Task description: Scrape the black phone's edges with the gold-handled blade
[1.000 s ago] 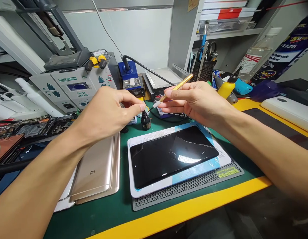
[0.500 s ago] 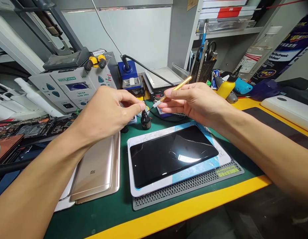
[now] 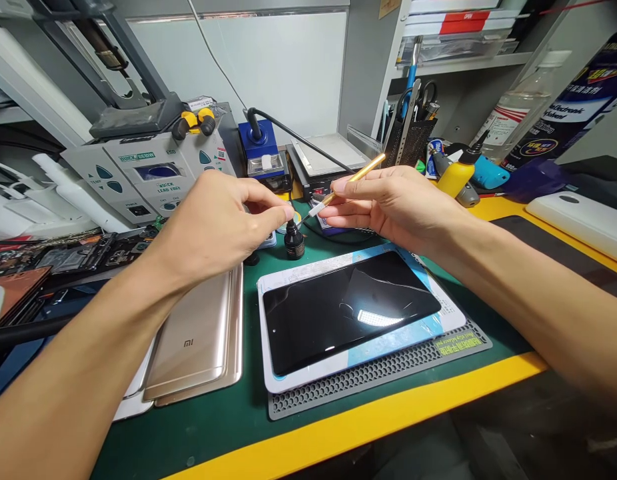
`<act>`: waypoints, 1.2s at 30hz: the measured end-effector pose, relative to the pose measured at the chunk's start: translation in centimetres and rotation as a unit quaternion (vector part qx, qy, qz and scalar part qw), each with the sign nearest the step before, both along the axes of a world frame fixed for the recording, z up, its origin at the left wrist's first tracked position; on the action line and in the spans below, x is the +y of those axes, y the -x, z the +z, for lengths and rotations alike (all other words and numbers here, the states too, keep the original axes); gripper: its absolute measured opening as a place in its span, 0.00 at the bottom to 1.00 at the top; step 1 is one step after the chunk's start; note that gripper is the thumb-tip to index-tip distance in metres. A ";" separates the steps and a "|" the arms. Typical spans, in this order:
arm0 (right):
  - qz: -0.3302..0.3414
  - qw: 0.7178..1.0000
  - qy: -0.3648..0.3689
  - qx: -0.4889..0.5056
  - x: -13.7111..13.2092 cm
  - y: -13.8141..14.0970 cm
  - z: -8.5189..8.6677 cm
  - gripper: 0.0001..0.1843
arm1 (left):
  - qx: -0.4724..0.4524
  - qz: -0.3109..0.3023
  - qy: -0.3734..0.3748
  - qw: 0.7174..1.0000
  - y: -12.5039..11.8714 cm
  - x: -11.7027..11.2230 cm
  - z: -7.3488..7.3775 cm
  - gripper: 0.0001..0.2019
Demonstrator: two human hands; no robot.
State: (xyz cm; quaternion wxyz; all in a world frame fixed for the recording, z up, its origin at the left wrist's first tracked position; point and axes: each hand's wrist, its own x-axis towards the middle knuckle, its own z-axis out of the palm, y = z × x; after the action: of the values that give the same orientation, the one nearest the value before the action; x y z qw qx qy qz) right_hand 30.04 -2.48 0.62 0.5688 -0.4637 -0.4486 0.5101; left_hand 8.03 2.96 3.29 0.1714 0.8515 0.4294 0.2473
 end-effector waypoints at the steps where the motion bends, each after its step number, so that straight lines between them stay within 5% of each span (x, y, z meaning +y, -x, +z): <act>1: 0.003 1.000 0.000 0.000 0.0 0.0 0.0 0.05 | -0.001 0.000 -0.001 1.000 0.0 0.0 0.0 0.12; 36: 0.007 0.999 0.049 0.015 0.4 -0.3 0.2 0.04 | -0.023 -0.010 -0.042 0.999 -0.2 -0.4 -0.3 0.12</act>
State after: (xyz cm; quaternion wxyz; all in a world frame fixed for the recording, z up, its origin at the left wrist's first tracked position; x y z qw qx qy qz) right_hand 30.35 -2.11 0.87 0.5485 -0.4800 -0.4179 0.5422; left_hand 8.23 2.55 2.99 0.1478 0.8566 0.4056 0.2827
